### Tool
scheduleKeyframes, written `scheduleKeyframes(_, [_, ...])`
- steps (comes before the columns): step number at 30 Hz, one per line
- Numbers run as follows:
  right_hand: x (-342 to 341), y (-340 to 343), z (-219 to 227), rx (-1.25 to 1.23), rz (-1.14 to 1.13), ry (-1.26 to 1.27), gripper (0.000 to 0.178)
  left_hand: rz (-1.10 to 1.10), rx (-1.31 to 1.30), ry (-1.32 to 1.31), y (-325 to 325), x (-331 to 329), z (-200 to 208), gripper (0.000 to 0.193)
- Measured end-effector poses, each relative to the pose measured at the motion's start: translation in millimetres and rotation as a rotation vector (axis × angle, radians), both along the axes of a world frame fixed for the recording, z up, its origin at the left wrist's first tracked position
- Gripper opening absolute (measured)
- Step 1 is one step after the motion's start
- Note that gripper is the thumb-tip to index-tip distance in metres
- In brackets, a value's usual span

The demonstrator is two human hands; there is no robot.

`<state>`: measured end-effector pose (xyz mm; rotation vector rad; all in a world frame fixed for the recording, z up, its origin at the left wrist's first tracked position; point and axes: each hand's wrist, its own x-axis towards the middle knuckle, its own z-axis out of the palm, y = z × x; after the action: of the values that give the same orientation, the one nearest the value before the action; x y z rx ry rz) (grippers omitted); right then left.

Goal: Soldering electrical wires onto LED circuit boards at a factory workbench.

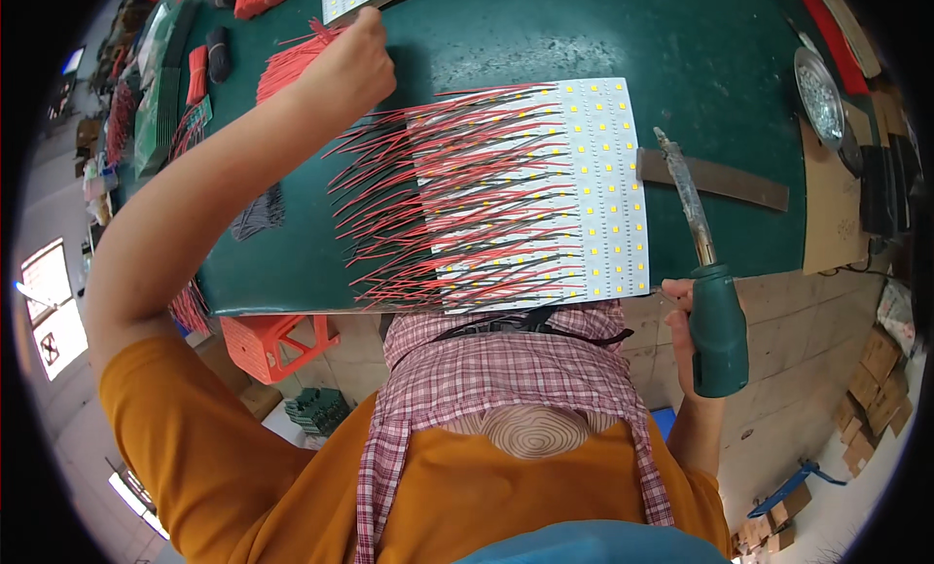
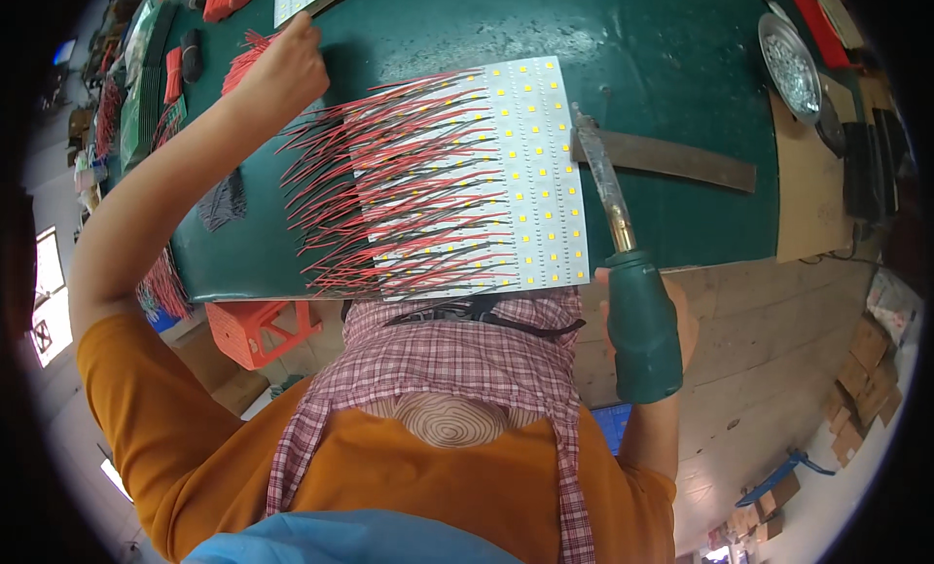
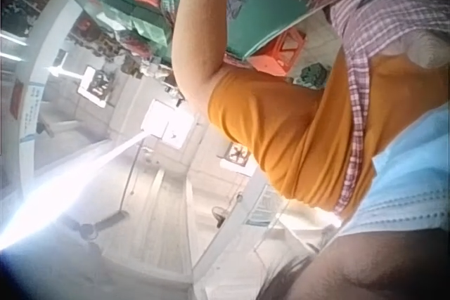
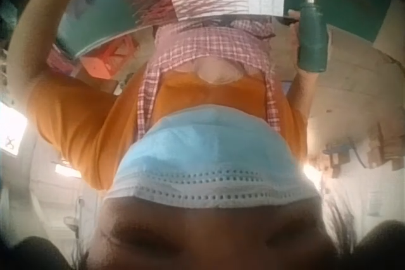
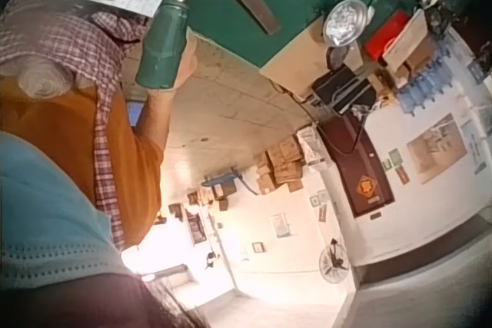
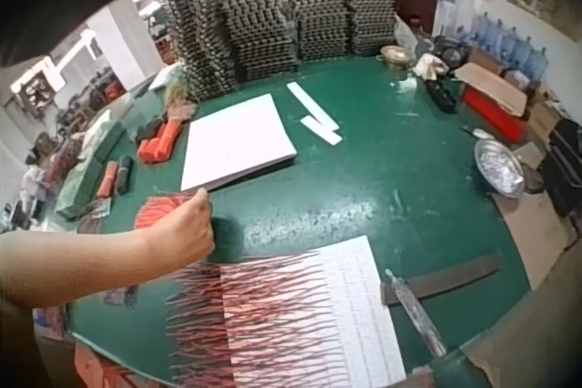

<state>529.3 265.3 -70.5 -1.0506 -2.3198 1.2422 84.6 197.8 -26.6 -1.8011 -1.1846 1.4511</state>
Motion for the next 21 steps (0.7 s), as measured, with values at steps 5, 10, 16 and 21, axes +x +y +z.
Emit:
scheduleKeyframes(5, [-2, -8, 5, -0.282, -0.098, 0.152, 0.030, 0.320, 0.273, -0.594, -1, -14, 21, 0.012])
scheduleKeyframes(10, [-34, -2, 22, -0.577, -0.239, 0.573, 0.041, 0.323, 0.515, -1.373, 5, 58, 20, 0.034])
scheduleKeyframes(16, [-55, 15, 33, -0.448, -0.146, 0.339, 0.039, 0.199, 0.763, -1.508, 30, 124, -20, 0.020])
scheduleKeyframes(21, [-49, 10, 41, -0.678, -0.286, 0.317, 0.024, 0.064, 0.825, -1.537, 33, 126, -40, 0.018])
